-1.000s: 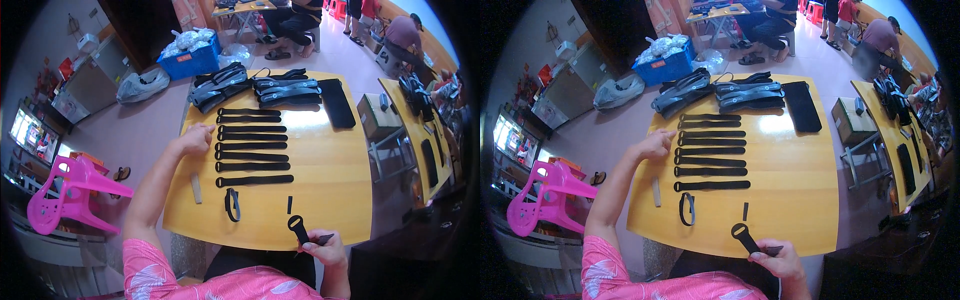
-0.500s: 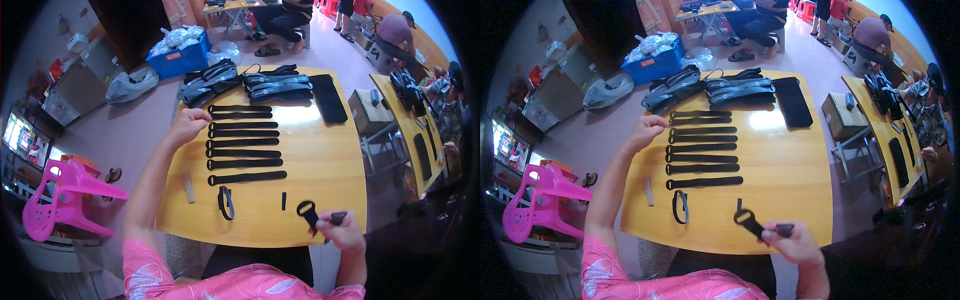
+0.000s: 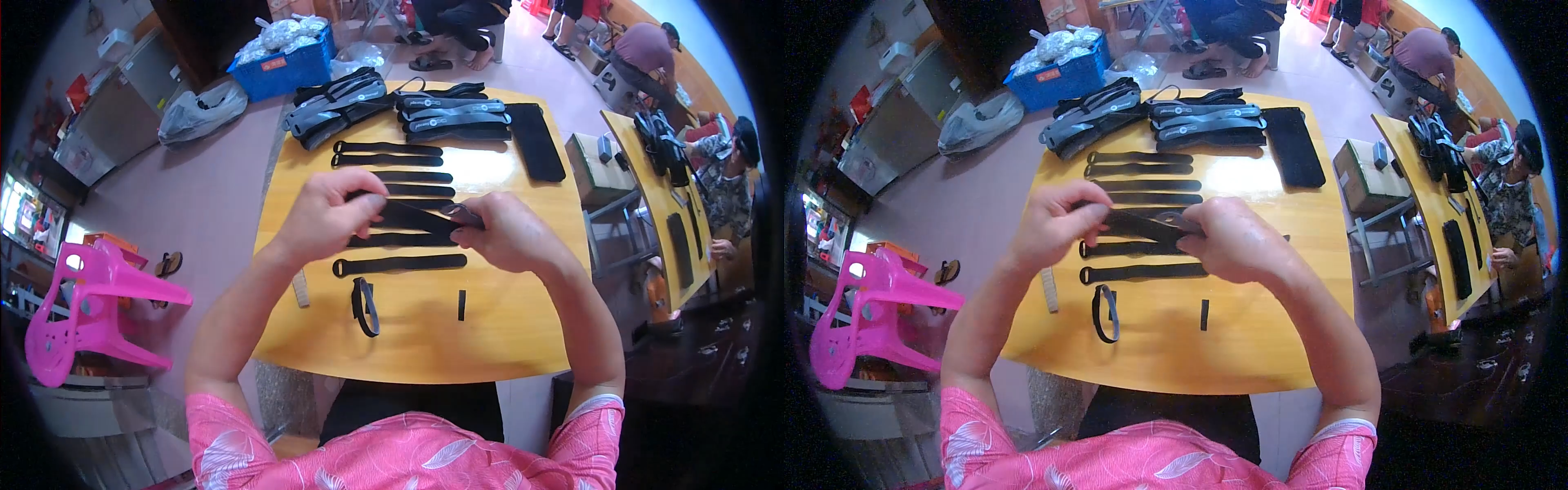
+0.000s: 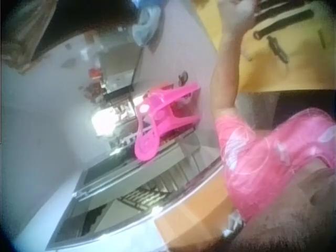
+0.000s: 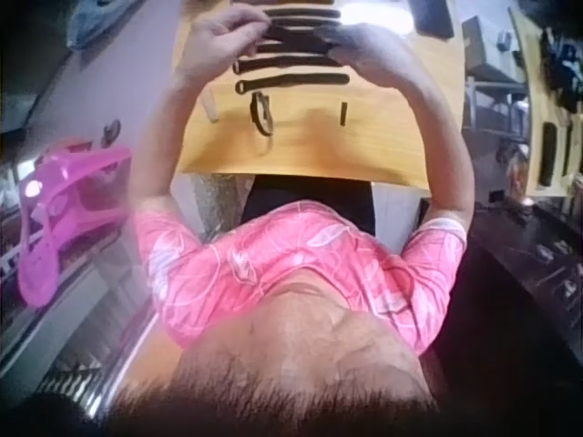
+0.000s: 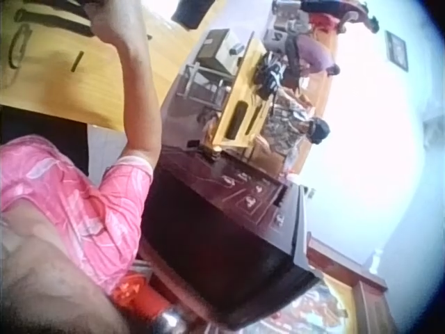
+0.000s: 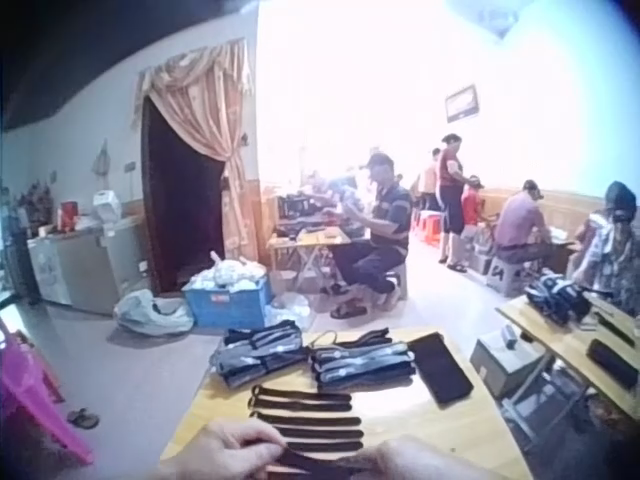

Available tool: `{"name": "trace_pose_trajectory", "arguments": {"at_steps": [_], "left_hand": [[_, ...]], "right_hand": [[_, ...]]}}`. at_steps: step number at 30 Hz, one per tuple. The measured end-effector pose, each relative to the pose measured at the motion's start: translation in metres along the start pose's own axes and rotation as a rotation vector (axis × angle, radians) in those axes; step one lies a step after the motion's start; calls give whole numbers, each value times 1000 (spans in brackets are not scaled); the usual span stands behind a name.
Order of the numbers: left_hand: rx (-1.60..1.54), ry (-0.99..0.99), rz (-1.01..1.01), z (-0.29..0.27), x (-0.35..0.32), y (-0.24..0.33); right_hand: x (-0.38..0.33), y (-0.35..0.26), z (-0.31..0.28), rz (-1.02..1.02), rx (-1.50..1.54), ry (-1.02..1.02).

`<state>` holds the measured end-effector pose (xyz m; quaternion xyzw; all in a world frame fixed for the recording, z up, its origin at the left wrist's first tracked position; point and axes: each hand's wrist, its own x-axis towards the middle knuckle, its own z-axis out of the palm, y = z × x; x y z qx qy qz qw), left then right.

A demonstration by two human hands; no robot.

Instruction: Organizing and inspecting black velcro straps on a wooden table.

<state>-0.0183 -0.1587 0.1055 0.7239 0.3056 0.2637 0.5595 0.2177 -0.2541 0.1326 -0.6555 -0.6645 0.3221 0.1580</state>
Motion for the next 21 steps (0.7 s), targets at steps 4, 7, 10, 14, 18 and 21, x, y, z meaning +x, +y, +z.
{"name": "trace_pose_trajectory", "arguments": {"at_steps": [4, 7, 10, 14, 18, 21], "left_hand": [[-23, 135, 1, -22, -2, -22], [-22, 160, 3, -27, -1, -37], [13, 236, 21, -32, -7, -44], [1, 237, -36, -46, -16, -49], [-99, 427, -87, -73, -31, -64], [-227, 665, -133, -94, -50, -94]], "right_hand": [[10, 31, -2, 37, 64, -12], [13, 36, 0, 51, 52, 8], [20, 45, 6, 14, 100, 19], [30, 39, 16, -15, 228, 103], [40, 11, 14, -44, 156, 124], [41, -1, 16, -109, 40, 161]]}}
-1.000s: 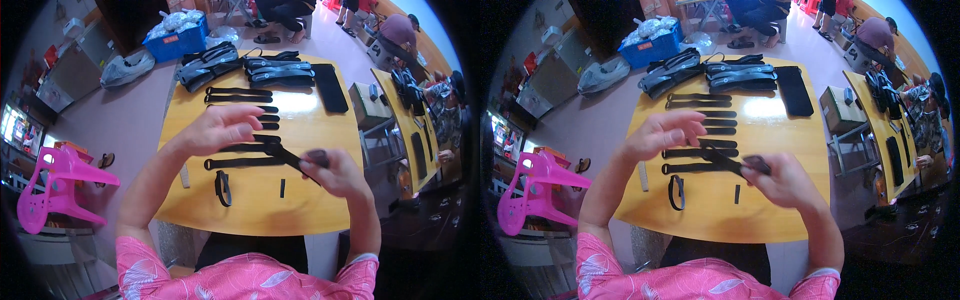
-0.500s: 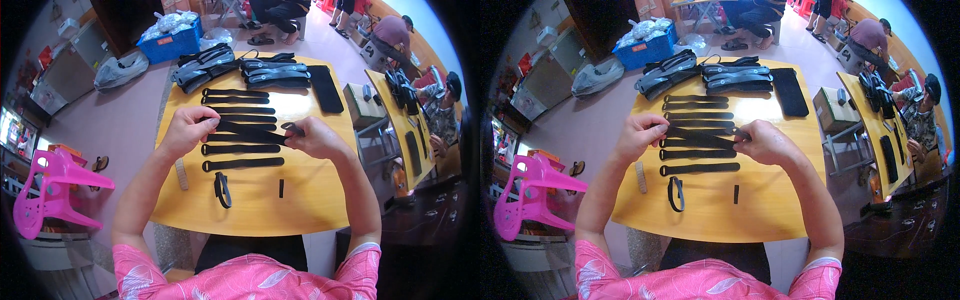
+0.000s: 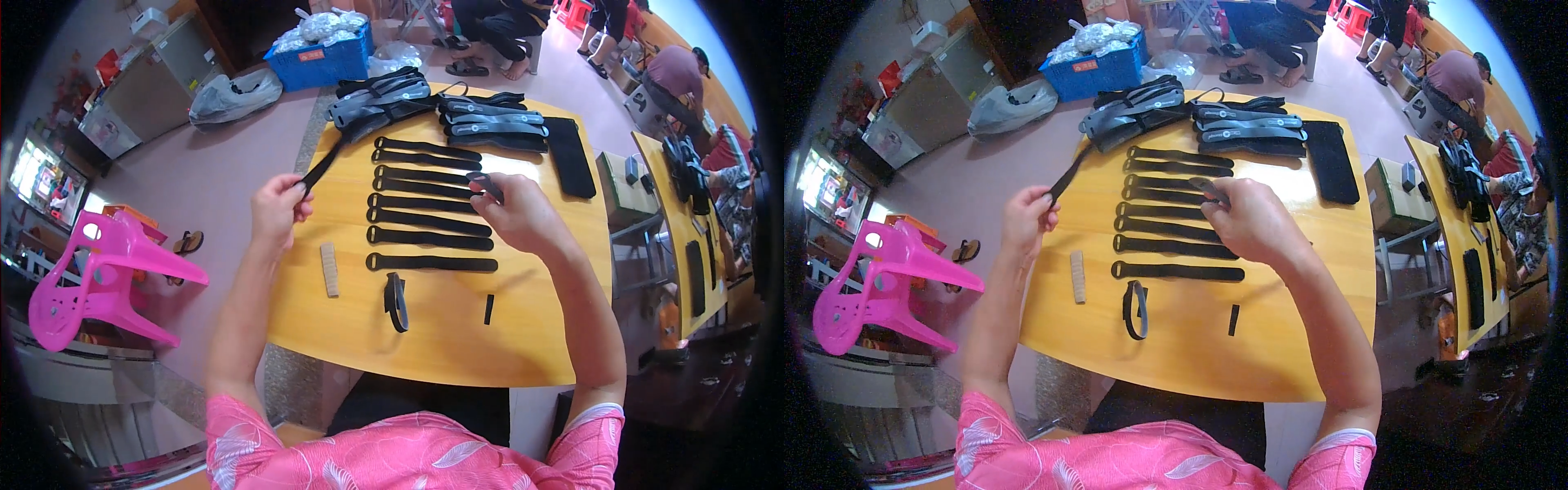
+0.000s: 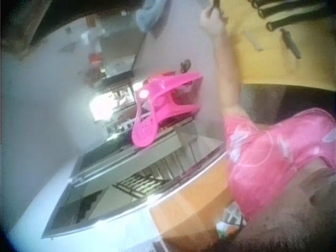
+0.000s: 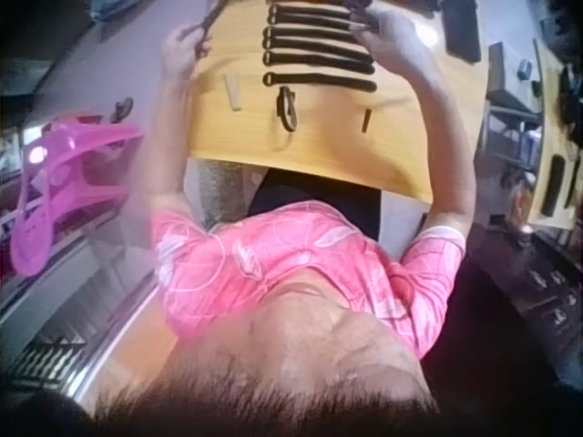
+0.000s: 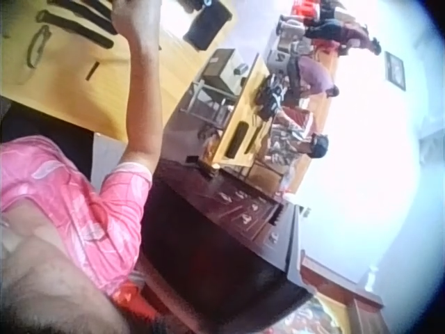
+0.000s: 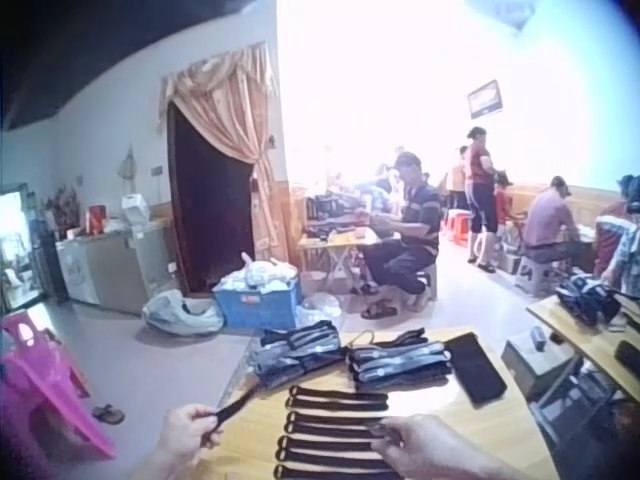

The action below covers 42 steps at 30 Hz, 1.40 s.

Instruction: Organizing and inspecting black velcro straps on a wooden table.

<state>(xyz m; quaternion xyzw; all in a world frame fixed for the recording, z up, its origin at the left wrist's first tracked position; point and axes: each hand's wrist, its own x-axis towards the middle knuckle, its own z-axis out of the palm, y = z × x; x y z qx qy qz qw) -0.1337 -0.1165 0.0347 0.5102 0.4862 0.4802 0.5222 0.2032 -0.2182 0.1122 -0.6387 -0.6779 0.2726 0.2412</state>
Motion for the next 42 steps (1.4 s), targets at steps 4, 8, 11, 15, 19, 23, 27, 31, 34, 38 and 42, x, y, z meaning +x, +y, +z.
{"name": "trace_pose_trajectory", "arguments": {"at_steps": [4, 8, 11, 15, 19, 23, 27, 31, 34, 38, 42], "left_hand": [[82, 180, -172, -25, -23, -26], [398, 149, -108, -14, -48, -26], [762, 103, 86, -29, -51, -47], [1203, 38, 399, -30, -60, -47], [1326, 181, 340, -4, -94, -17], [805, -83, 306, 40, -152, -3], [787, -140, 567, 79, -183, -3], [334, -48, 308, 63, -173, -26], [-178, 72, 161, 42, -169, -7], [-361, 59, 261, 23, -178, 22], [-341, -95, 143, 27, -199, 23]], "right_hand": [[-24, 1, 8, -20, 80, 117], [-65, 17, 2, -5, 279, 202], [-94, 14, -5, -46, 329, 236], [-134, 16, -6, -48, 211, 320], [-173, 35, 4, -51, 99, 311], [-199, 34, 33, 37, 190, 262], [-201, 16, 61, 87, 208, 189], [-206, 20, 77, 0, 171, 139], [-211, 24, 84, 26, 203, 98], [-216, 23, 87, 158, 243, 60], [-213, 16, 93, 184, 408, 145]]}}
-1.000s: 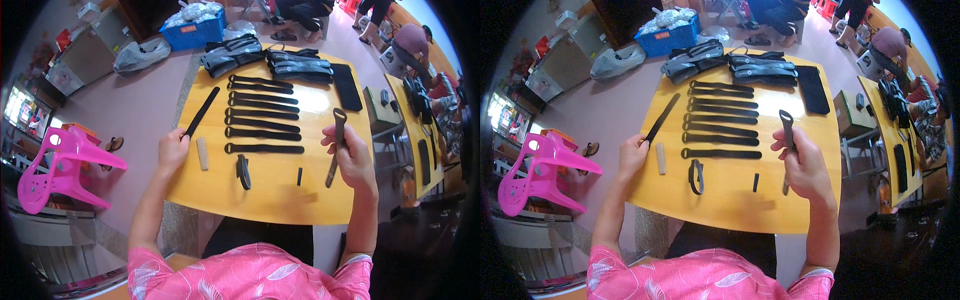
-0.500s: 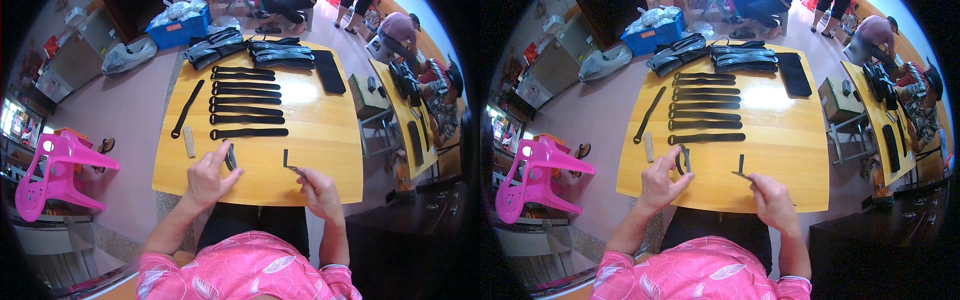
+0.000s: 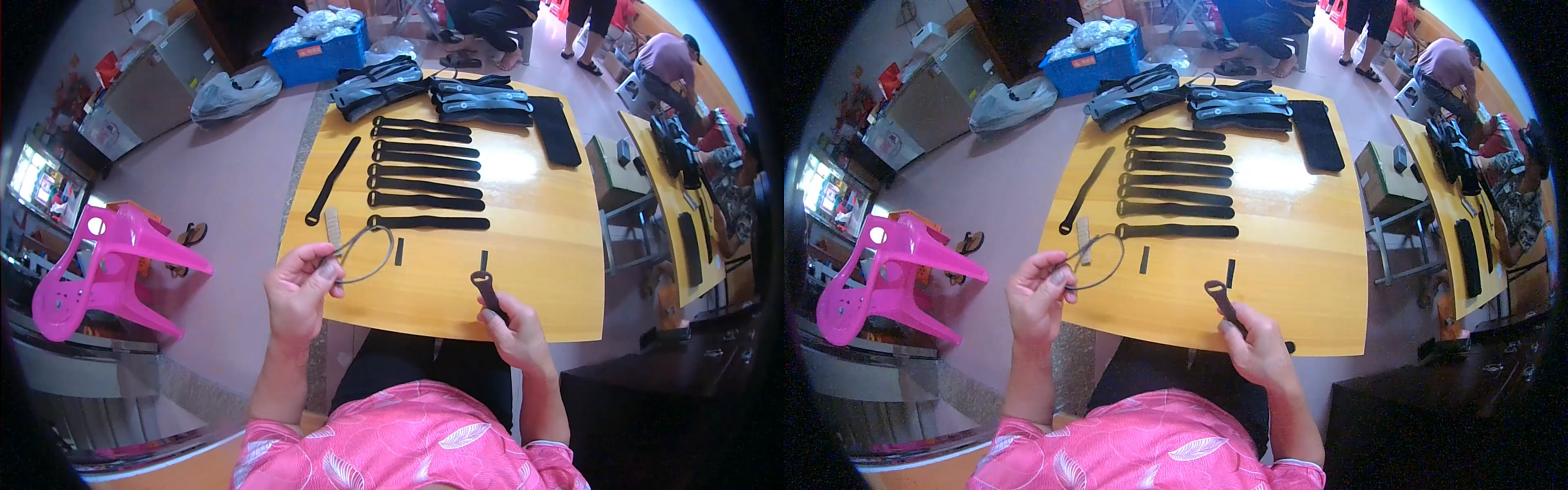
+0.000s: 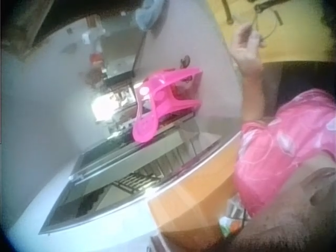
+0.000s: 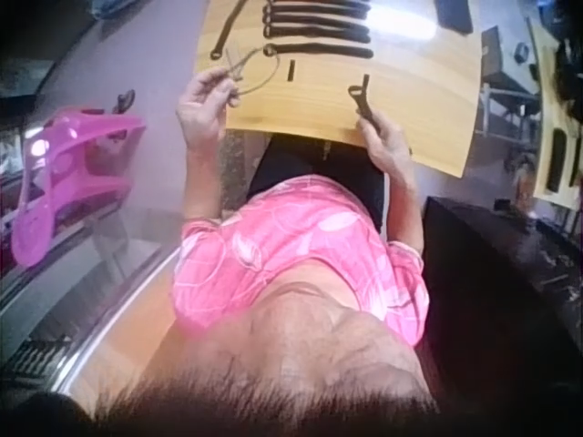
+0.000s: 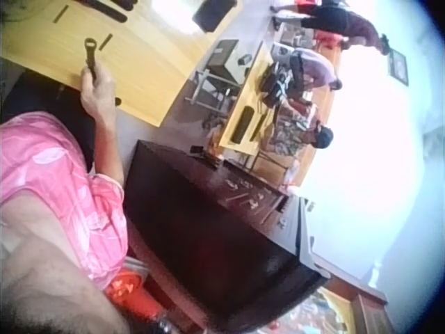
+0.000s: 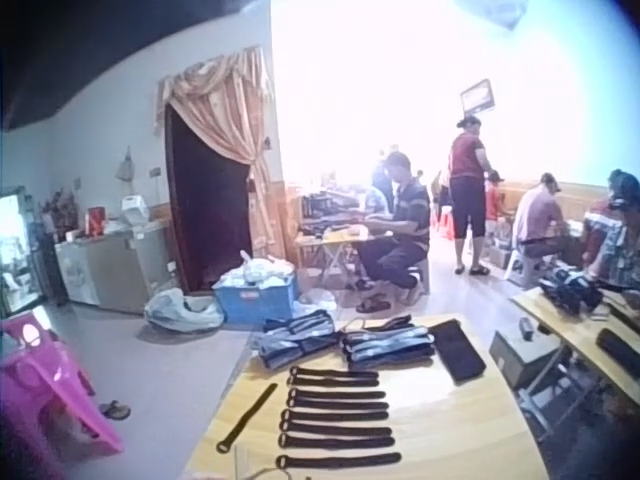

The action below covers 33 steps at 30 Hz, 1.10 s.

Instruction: Organizing and inspecting black velcro straps on a wooden table.

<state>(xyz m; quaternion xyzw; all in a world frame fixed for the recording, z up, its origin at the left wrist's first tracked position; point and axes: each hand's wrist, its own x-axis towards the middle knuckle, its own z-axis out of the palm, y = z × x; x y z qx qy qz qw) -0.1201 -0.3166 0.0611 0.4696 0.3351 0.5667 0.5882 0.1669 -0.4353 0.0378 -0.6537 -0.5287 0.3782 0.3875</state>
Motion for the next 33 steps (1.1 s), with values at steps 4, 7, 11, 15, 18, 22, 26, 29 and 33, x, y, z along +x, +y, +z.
{"name": "trace_pose_trajectory", "arguments": {"at_steps": [4, 7, 11, 15, 18, 22, 26, 29, 33], "left_hand": [[48, -104, -12, 2, -23, 4], [25, -201, -166, 2, -43, 2], [47, -287, -286, 13, -66, -12], [37, -288, -344, 16, -77, -18], [110, -305, -349, 14, -80, -18], [635, -360, -12, 14, -76, -24], [603, -406, 73, 21, -76, -22], [576, -477, -24, 25, -78, -17], [552, -515, -11, 26, -80, -21]], "right_hand": [[-3, -19, 9, 20, 200, -105], [-5, -31, 18, 169, 537, -160], [2, -24, 36, 210, 725, -175], [-2, -21, 45, 202, 741, -200], [-7, -26, 42, 209, 684, -212], [-14, -30, 44, 183, 617, -260], [-17, -33, 46, 240, 608, -297], [-18, -28, 51, 226, 634, -283], [-18, -27, 52, 212, 603, -324]]}}
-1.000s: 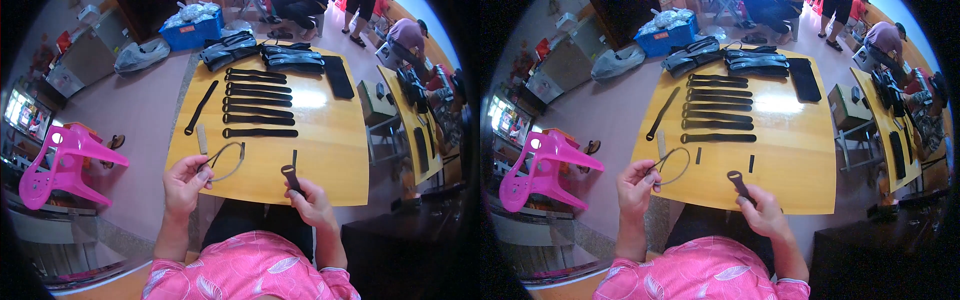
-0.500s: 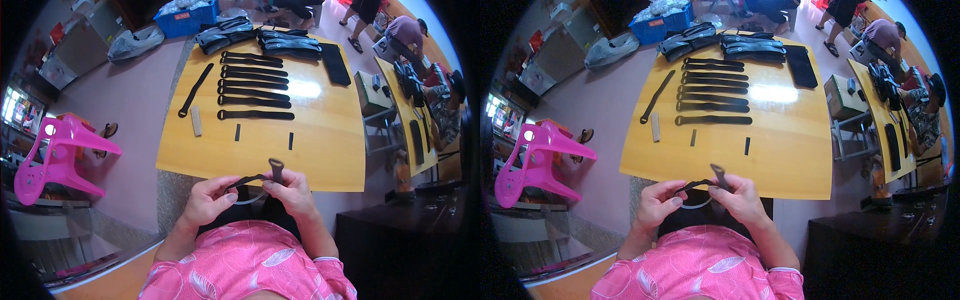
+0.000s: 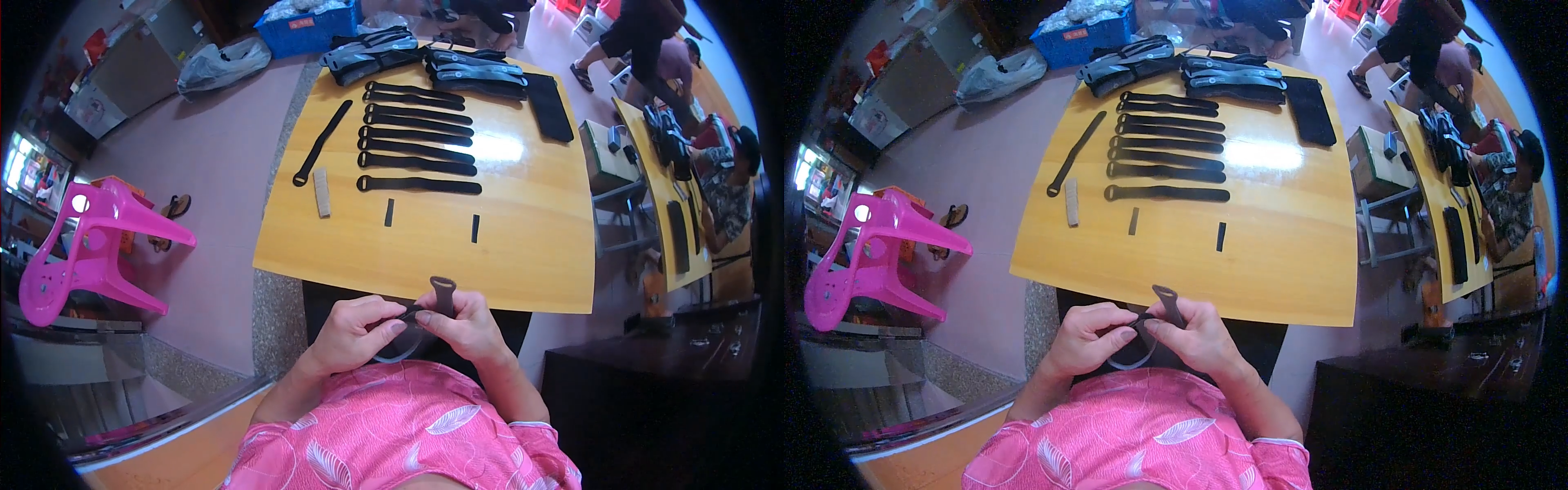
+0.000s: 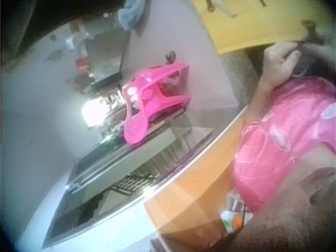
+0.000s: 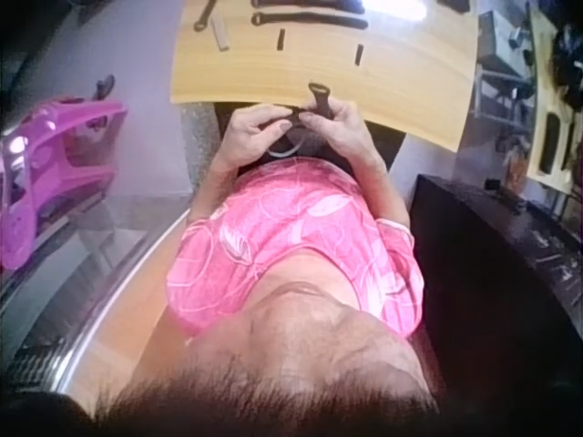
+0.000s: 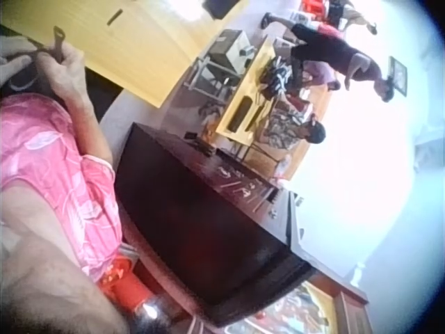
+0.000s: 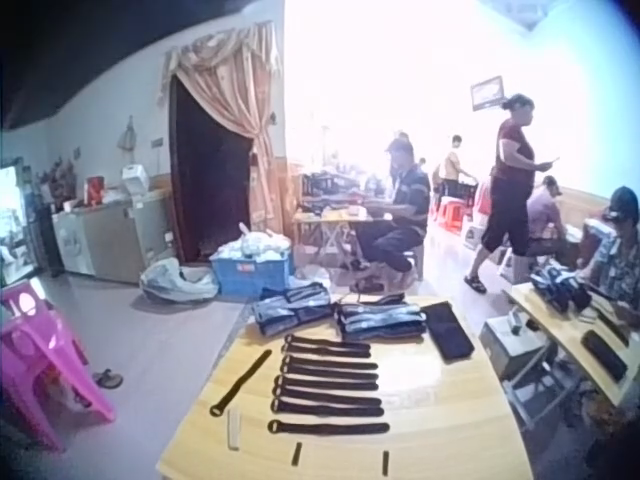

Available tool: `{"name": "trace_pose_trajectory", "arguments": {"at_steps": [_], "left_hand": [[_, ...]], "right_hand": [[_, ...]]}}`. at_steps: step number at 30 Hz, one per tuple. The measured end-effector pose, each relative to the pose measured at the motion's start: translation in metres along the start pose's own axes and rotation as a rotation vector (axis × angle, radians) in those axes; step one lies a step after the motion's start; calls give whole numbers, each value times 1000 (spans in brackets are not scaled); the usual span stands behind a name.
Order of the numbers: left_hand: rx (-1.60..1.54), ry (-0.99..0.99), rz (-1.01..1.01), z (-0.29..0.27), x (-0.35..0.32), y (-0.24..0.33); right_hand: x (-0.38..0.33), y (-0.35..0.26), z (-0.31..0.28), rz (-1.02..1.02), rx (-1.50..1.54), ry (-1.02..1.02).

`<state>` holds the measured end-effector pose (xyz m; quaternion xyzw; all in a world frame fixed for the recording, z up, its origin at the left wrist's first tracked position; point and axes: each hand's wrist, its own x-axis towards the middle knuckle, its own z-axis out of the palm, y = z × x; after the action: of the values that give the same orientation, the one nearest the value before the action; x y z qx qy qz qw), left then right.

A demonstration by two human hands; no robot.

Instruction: Organizing and inspecting black velcro straps on a wooden table.

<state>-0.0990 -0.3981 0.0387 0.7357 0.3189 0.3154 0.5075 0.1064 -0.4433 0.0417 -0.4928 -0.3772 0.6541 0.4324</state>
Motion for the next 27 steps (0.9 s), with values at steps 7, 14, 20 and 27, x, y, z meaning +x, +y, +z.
{"name": "trace_pose_trajectory", "arguments": {"at_steps": [7, 14, 20, 27], "left_hand": [[-568, -62, -372, -3, -6, -15], [-604, -134, -532, -2, -3, -30], [-636, 37, -602, 10, 7, -22], [-423, 10, -376, 7, 1, -24]], "right_hand": [[0, 2, 1, -5, -118, -102], [-1, 4, 3, -38, -190, -170], [0, 6, 5, -170, -342, -114], [-2, 3, 6, -13, -74, -78]]}}
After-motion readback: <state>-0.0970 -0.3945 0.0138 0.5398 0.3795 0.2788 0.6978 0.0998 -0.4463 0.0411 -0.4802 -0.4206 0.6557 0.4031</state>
